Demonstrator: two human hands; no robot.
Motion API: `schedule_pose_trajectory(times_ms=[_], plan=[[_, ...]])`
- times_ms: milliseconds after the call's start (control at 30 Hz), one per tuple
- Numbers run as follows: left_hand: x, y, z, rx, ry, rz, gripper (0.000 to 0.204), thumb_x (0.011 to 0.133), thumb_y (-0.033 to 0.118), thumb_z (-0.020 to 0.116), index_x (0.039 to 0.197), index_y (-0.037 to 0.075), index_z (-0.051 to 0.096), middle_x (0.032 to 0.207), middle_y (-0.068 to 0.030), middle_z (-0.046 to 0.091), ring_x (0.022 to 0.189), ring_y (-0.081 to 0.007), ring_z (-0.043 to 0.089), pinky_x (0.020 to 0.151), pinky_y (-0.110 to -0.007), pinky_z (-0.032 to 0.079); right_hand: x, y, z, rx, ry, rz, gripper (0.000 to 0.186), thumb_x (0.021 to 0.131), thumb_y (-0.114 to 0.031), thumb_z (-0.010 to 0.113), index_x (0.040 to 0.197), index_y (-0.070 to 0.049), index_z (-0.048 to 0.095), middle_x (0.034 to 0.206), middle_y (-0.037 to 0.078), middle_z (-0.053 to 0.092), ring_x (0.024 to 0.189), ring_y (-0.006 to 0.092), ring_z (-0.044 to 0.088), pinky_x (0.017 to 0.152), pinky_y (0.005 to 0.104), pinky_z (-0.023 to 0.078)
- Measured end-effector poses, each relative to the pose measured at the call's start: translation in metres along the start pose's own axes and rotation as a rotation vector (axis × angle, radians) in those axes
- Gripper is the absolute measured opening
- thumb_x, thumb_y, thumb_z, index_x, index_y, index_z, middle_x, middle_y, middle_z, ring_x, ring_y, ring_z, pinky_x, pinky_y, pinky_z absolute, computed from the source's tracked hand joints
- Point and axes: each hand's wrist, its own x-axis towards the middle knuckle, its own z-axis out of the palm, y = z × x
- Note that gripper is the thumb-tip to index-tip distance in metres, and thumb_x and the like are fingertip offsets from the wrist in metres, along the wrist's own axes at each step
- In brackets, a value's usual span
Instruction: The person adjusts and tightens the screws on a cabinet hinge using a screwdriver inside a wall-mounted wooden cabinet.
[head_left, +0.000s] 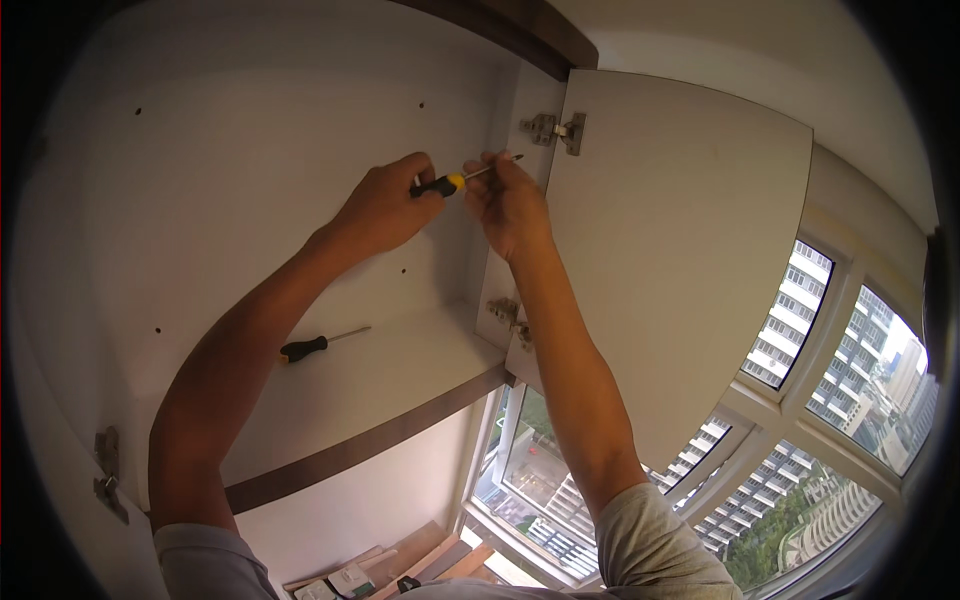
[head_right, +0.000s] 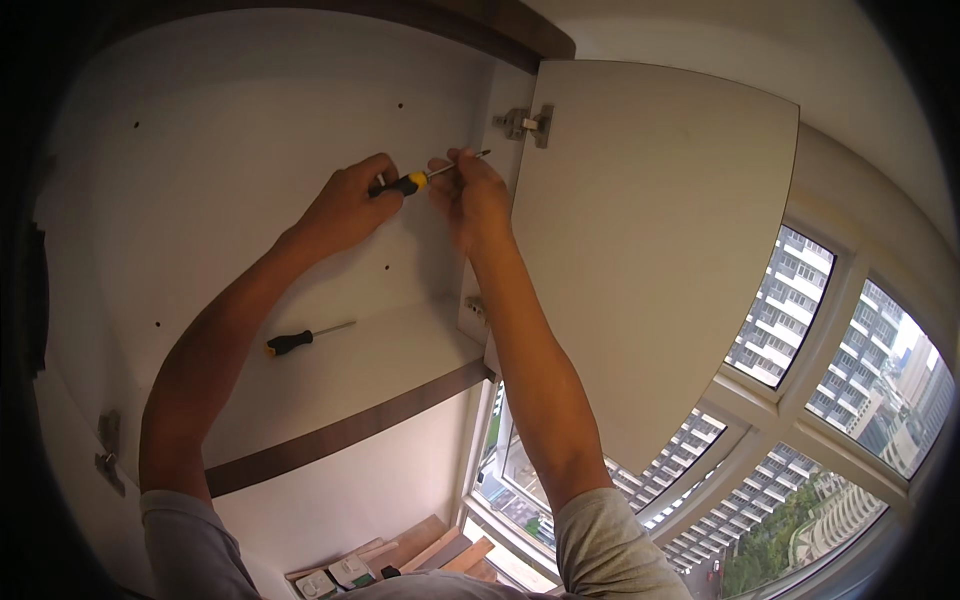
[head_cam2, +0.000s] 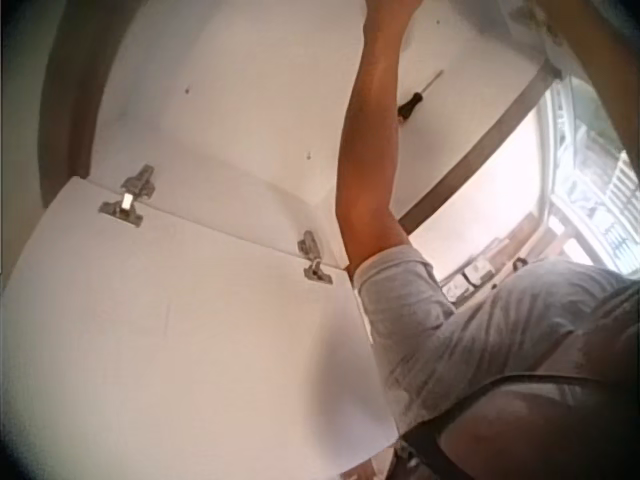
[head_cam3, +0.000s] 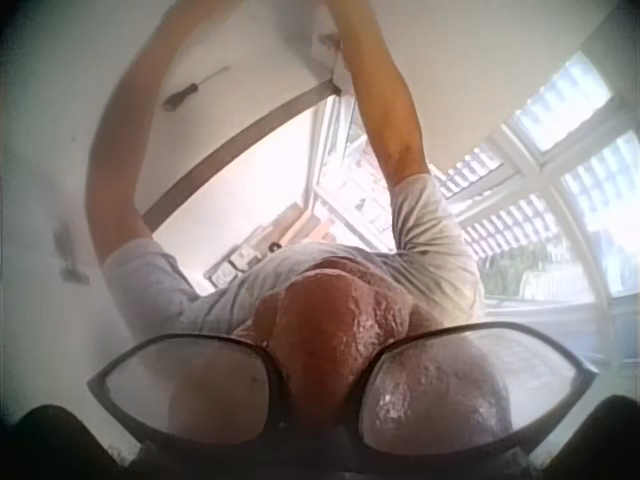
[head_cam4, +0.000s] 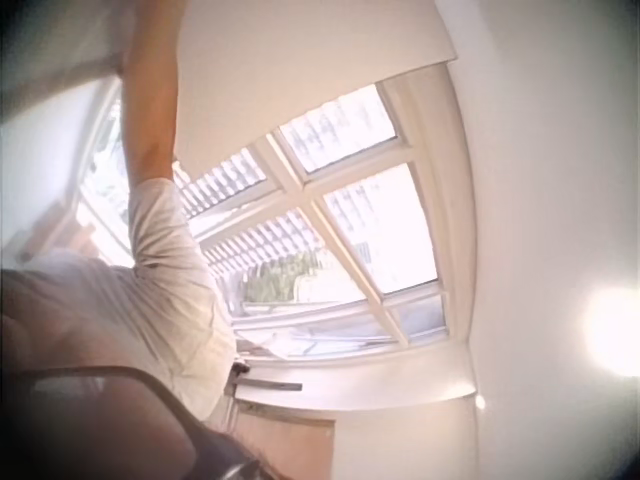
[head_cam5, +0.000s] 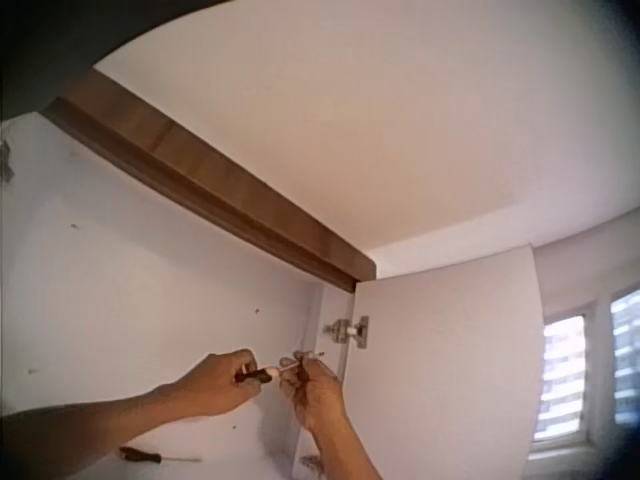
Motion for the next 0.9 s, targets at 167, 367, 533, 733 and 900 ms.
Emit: schedule_pose_trajectory(times_ms=[167, 367, 533, 733, 900], plan=[[0.051, -0.012, -0.014, -0.090, -0.138, 0.061, 0.036, 0.092, 0.041, 0.061, 0.079, 0.008, 0.064, 0.064, 0.0028, 0.047, 0.059, -0.0092, 0.041, 0.053, -0.027, 0.034, 0.031, -0.023, 0.006, -0.024, -0.025, -0.060, 0.026, 0.110, -0.022, 0.043, 0.124, -0.004, 0.056, 0.110, 0.009, 0.069, 0.086, 0.0147, 0.063, 0.084, 0.0349, 0.054], [0.068, -0.004, -0.012, -0.107, -0.164, -0.104, 0.036, 0.093, 0.044, 0.063, 0.087, 0.009, 0.066, 0.063, 0.0025, 0.048, 0.052, -0.0094, 0.048, 0.045, -0.026, 0.034, 0.042, -0.028, 0.001, -0.126, 0.086, -0.043, 0.030, 0.110, -0.019, 0.041, 0.134, -0.004, 0.053, 0.119, 0.011, 0.067, 0.098, 0.0175, 0.062, 0.098, 0.0383, 0.050], [0.068, 0.003, -0.009, -0.089, -0.160, -0.070, 0.035, 0.093, 0.042, 0.064, 0.086, 0.007, 0.064, 0.063, -0.0004, 0.051, 0.050, -0.0119, 0.052, 0.044, -0.027, 0.037, 0.044, -0.027, 0.002, -0.132, 0.081, -0.076, 0.026, 0.110, -0.021, 0.044, 0.128, -0.007, 0.056, 0.120, 0.013, 0.065, 0.103, 0.0200, 0.058, 0.099, 0.0418, 0.050], [0.074, -0.006, -0.009, -0.082, -0.164, -0.049, 0.037, 0.094, 0.042, 0.064, 0.085, 0.006, 0.063, 0.061, -0.0004, 0.050, 0.049, -0.0125, 0.050, 0.044, -0.028, 0.038, 0.047, -0.028, -0.002, -0.123, 0.049, -0.057, 0.023, 0.111, -0.021, 0.042, 0.124, -0.009, 0.055, 0.115, 0.012, 0.064, 0.100, 0.0204, 0.058, 0.100, 0.0431, 0.048], [0.071, 0.001, -0.008, -0.057, -0.172, -0.075, 0.037, 0.095, 0.043, 0.064, 0.091, 0.006, 0.067, 0.061, 0.0013, 0.047, 0.049, -0.0114, 0.049, 0.045, -0.027, 0.038, 0.048, -0.031, -0.008, -0.188, 0.023, -0.026, 0.022, 0.112, -0.022, 0.041, 0.123, -0.009, 0.054, 0.107, 0.009, 0.063, 0.100, 0.0209, 0.057, 0.098, 0.0429, 0.049]])
